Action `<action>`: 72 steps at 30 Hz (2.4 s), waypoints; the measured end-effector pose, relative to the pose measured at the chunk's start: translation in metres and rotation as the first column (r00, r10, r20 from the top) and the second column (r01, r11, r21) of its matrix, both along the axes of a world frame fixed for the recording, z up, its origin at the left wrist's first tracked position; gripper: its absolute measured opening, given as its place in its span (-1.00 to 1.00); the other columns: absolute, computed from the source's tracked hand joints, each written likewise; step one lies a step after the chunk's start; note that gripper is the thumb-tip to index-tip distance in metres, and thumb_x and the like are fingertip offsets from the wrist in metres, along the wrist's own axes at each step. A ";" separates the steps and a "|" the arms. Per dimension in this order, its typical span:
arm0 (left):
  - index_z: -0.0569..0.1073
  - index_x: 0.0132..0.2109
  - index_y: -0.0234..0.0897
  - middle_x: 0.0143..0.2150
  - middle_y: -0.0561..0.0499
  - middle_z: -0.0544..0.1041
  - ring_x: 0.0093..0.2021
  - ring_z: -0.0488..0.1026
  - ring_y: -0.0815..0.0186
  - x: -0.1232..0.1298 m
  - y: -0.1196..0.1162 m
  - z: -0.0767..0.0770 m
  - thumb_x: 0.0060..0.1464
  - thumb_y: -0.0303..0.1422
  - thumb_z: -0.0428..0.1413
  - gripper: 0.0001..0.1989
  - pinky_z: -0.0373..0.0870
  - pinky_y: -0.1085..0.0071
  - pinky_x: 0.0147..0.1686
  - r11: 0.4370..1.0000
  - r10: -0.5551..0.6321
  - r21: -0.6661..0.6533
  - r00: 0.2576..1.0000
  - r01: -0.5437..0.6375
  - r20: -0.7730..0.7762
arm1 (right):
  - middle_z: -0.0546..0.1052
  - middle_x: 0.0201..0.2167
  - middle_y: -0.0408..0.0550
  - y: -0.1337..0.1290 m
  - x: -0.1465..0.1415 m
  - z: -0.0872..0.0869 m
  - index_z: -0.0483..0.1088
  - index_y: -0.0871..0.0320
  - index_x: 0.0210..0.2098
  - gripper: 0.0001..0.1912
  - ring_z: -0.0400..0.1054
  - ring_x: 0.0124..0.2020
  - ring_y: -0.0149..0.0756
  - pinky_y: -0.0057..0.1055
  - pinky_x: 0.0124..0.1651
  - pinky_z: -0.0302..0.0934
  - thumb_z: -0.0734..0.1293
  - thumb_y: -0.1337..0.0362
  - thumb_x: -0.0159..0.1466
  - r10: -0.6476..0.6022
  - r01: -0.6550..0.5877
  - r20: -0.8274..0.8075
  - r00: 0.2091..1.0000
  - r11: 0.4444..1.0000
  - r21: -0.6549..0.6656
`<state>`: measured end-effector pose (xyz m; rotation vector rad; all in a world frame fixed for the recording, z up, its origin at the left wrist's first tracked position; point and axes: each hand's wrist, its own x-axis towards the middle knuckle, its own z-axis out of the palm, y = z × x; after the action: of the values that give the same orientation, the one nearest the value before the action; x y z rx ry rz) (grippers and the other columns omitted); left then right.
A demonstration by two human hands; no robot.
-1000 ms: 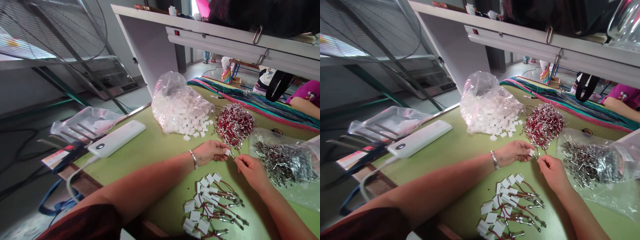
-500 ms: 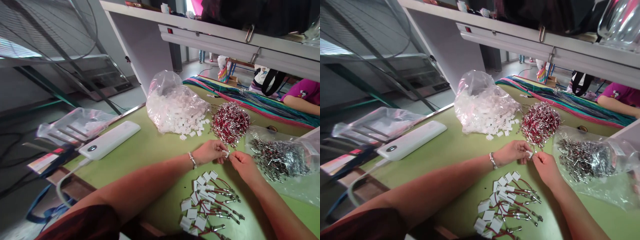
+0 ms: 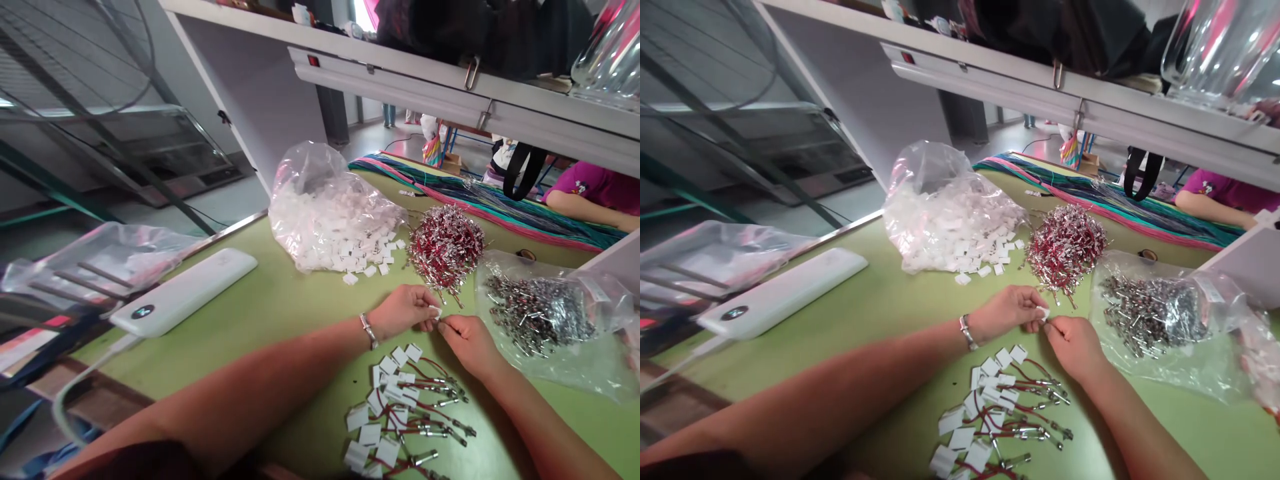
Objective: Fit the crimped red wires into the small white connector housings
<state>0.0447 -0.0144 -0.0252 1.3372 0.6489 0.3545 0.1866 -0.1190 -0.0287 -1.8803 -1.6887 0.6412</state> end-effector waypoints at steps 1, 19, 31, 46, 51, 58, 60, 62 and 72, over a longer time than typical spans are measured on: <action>0.39 -0.34 -0.36 -0.60 0.10 0.46 -0.57 0.42 0.46 0.000 0.000 0.001 0.02 -0.45 0.16 -0.92 0.35 0.51 -0.51 0.999 -0.003 0.033 1.000 0.004 -0.029 | 0.25 -0.71 -0.22 0.000 -0.001 0.001 0.31 0.12 -0.65 -0.59 0.10 -0.62 -0.42 -0.47 -0.50 -0.03 0.14 0.14 0.27 -0.010 0.010 0.020 1.000 1.000 -0.002; 0.43 -0.30 -0.33 -0.27 -0.10 0.45 -0.19 0.37 0.16 0.010 -0.013 0.012 0.11 -0.20 0.14 -0.76 0.34 0.24 -0.16 0.340 0.143 0.831 0.849 0.441 -0.509 | 0.49 -0.34 -0.02 0.004 0.094 0.013 0.45 0.11 -0.39 -0.77 0.34 -0.39 -0.26 -0.41 -0.44 0.00 0.20 0.20 0.27 -0.289 0.388 0.657 0.696 0.922 -0.005; 0.27 -0.35 -0.28 -0.49 0.11 0.40 -0.57 0.20 0.47 -0.002 0.007 0.019 0.20 -0.35 -0.05 -0.85 0.11 0.52 -0.59 0.930 0.093 0.367 0.974 -0.012 -0.206 | 0.43 -0.62 -0.18 -0.004 0.030 0.019 0.32 0.09 -0.44 -0.78 0.26 -0.64 -0.37 -0.44 -0.52 0.10 0.18 0.11 0.22 -0.210 0.215 -0.066 0.975 0.973 0.077; 0.27 -0.36 -0.28 -0.56 0.11 0.47 -0.66 0.24 0.51 0.000 0.001 0.014 0.08 -0.30 0.11 -0.82 0.12 0.56 -0.66 0.977 -0.111 0.169 0.988 0.128 -0.107 | 0.32 -0.70 -0.23 -0.001 0.010 0.013 0.49 0.15 -0.37 -0.74 0.20 -0.68 -0.42 -0.49 -0.60 0.14 0.28 0.10 0.17 -0.179 0.234 -0.312 0.933 0.961 0.150; 0.39 -0.21 -0.30 -0.56 0.12 0.46 -0.60 0.30 0.47 -0.003 0.003 0.012 0.10 -0.34 0.10 -0.87 0.23 0.53 -0.56 0.925 -0.069 0.360 0.986 0.119 -0.149 | 0.26 -0.70 -0.26 -0.002 0.011 0.012 0.46 0.16 -0.41 -0.74 0.14 -0.67 -0.45 -0.51 -0.61 0.05 0.27 0.10 0.17 -0.174 0.203 -0.286 0.942 0.976 0.074; 0.50 -0.28 -0.28 -0.38 -0.01 0.53 -0.35 0.42 0.37 -0.013 0.006 0.002 0.22 -0.35 -0.03 -0.77 0.34 0.44 -0.30 0.393 -0.169 0.872 0.955 0.292 -0.244 | 0.21 -0.71 -0.29 -0.006 0.006 0.018 0.37 0.14 -0.52 -0.75 0.03 -0.72 -0.49 -0.51 -0.65 -0.06 0.27 0.09 0.12 -0.151 0.134 -0.342 0.928 0.988 -0.072; 0.49 -0.28 -0.27 -0.40 -0.02 0.51 -0.38 0.40 0.36 -0.015 0.007 -0.002 0.25 -0.38 -0.08 -0.74 0.33 0.42 -0.30 0.221 -0.217 0.913 0.930 0.344 -0.298 | 0.22 -0.69 -0.29 -0.008 0.003 0.017 0.32 0.12 -0.52 -0.76 0.05 -0.73 -0.49 -0.51 -0.66 -0.06 0.25 0.08 0.13 -0.146 0.101 -0.376 0.915 0.985 -0.137; 0.47 -0.30 -0.27 -0.43 -0.02 0.48 -0.40 0.39 0.35 -0.016 0.006 -0.005 0.25 -0.41 -0.10 -0.74 0.33 0.42 -0.33 0.128 -0.223 0.925 0.919 0.357 -0.324 | 0.23 -0.67 -0.28 -0.010 0.000 0.013 0.30 0.12 -0.52 -0.75 0.06 -0.73 -0.49 -0.51 -0.67 -0.07 0.24 0.08 0.14 -0.156 0.102 -0.393 0.906 0.983 -0.155; 0.51 -0.31 -0.26 -0.37 0.00 0.49 -0.34 0.43 0.31 -0.011 -0.013 0.009 0.18 -0.33 0.06 -0.83 0.32 0.43 -0.34 0.313 -0.058 0.862 0.914 0.398 -0.401 | 0.54 -0.53 -0.10 -0.005 0.032 0.036 0.49 0.08 -0.29 -0.77 0.34 -0.53 -0.29 -0.39 -0.43 0.11 0.22 0.18 0.20 -0.151 0.152 0.143 0.978 0.988 0.006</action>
<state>0.0337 -0.0279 -0.0165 2.6654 0.4554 0.2807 0.2183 -0.1237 0.0071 -2.0777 -1.6104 0.4599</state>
